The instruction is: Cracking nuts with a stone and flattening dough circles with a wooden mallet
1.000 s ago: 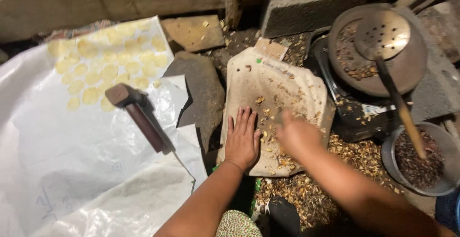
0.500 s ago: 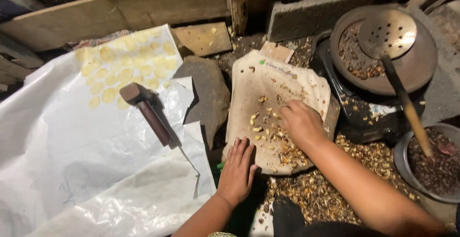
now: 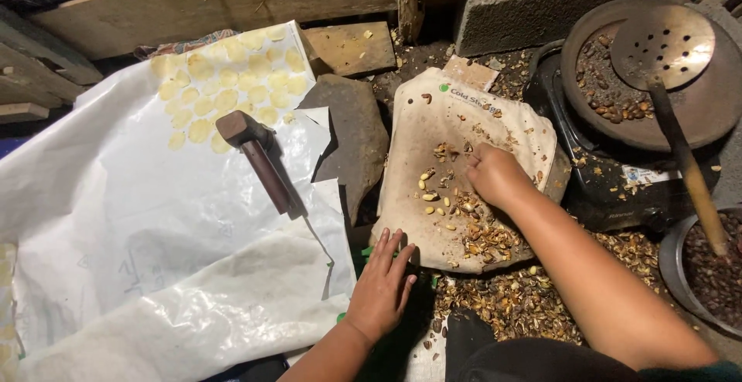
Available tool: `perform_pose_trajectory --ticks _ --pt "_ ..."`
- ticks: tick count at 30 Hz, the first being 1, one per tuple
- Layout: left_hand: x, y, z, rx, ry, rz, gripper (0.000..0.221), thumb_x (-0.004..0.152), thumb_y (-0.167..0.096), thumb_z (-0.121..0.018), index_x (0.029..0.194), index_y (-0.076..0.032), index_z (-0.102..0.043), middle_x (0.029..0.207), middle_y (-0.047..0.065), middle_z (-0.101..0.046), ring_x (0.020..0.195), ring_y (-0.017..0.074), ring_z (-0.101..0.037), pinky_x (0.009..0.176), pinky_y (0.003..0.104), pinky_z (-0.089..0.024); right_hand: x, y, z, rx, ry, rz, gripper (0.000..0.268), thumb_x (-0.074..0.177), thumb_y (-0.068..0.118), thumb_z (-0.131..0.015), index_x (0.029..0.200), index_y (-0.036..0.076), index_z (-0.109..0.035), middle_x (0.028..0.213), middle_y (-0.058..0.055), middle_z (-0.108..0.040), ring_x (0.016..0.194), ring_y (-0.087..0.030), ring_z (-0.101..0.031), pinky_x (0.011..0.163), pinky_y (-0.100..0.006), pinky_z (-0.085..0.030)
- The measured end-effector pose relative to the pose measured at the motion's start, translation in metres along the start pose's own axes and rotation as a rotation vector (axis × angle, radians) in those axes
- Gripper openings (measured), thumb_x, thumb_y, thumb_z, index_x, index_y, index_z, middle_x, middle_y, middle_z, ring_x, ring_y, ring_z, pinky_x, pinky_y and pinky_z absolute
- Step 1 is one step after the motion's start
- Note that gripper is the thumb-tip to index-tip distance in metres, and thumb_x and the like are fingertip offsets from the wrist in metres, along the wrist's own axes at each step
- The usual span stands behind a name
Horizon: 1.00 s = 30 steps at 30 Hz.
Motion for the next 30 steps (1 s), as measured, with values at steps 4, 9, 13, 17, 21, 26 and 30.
perform_pose_trajectory --ticks 4,9,13,17,21,26,30 --pt "0.001 -0.002 -0.002 -0.005 -0.001 -0.007 0.047 0.098 -0.019 -0.058 0.142 -0.004 -0.049 0.159 0.019 -0.037 0.154 0.0396 -0.023 0.122 0.049 -0.025 -0.019 0.001 0.009 0.013 0.026 -0.029 0.007 0.098 0.006 -0.057 0.100 0.002 -0.062 0.080 -0.013 -0.069 0.060 -0.019 -0.064 0.053 -0.029 -0.054" --pt "0.006 -0.009 -0.005 -0.024 0.024 0.007 0.045 0.099 -0.020 -0.057 0.141 -0.005 -0.051 0.161 0.020 -0.035 0.154 0.0395 -0.022 0.122 0.050 -0.025 -0.043 0.008 0.018 -0.039 -0.007 -0.119 0.025 0.103 0.025 -0.059 0.116 0.009 -0.073 0.078 -0.013 -0.074 0.048 -0.019 -0.054 0.049 -0.033 -0.047" --pt "0.011 -0.015 0.000 -0.026 0.051 0.014 0.044 0.098 -0.018 -0.059 0.139 -0.004 -0.052 0.159 0.020 -0.037 0.153 0.0398 -0.023 0.122 0.051 -0.025 -0.059 0.015 0.007 -0.016 0.093 -0.149 0.022 0.101 0.018 -0.061 0.116 0.007 -0.073 0.119 -0.016 -0.073 0.041 -0.012 -0.039 0.042 -0.025 -0.046" --pt "0.015 -0.019 -0.001 -0.041 0.022 -0.038 0.045 0.093 -0.012 -0.063 0.137 -0.004 -0.054 0.157 0.020 -0.040 0.152 0.0412 -0.028 0.120 0.050 -0.030 -0.059 0.012 -0.021 -0.225 0.099 0.007 0.018 0.102 -0.001 -0.050 0.111 -0.005 -0.065 0.118 -0.012 -0.055 0.046 -0.015 -0.051 0.043 -0.023 -0.054" --pt "0.026 -0.020 0.000 -0.104 -0.036 -0.081 0.042 0.090 -0.007 -0.067 0.131 -0.006 -0.059 0.149 0.016 -0.048 0.147 0.0396 -0.038 0.114 0.049 -0.039 -0.063 0.027 -0.019 -0.434 0.168 -0.025 0.021 0.097 -0.012 -0.047 0.108 -0.010 -0.065 0.100 -0.030 -0.067 0.084 -0.030 -0.074 0.079 -0.031 -0.070" --pt "0.070 0.018 -0.023 -0.073 0.003 -0.017 0.032 0.094 -0.017 -0.061 0.124 -0.016 -0.068 0.128 0.002 -0.063 0.123 0.0219 -0.059 0.104 0.033 -0.050 -0.059 0.004 -0.030 -0.324 0.087 0.086 0.017 0.095 0.005 -0.054 0.108 -0.003 -0.062 0.093 -0.025 -0.069 0.085 -0.038 -0.072 0.076 -0.043 -0.064" --pt "0.111 0.023 -0.023 0.011 0.040 0.007 0.031 0.098 -0.015 -0.057 0.126 -0.027 -0.063 0.120 -0.002 -0.061 0.115 0.0198 -0.061 0.094 0.032 -0.057 -0.045 -0.023 -0.028 -0.172 -0.007 0.068 0.027 0.096 0.026 -0.056 0.111 0.003 -0.060 0.099 -0.026 -0.071 0.098 -0.047 -0.072 0.083 -0.058 -0.057"
Point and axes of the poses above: each hand's wrist, its own x-axis towards the middle knuckle, its own z-axis out of the back of the hand, y = z × x, the point moved 3 cm from there along x, towards the middle knuckle
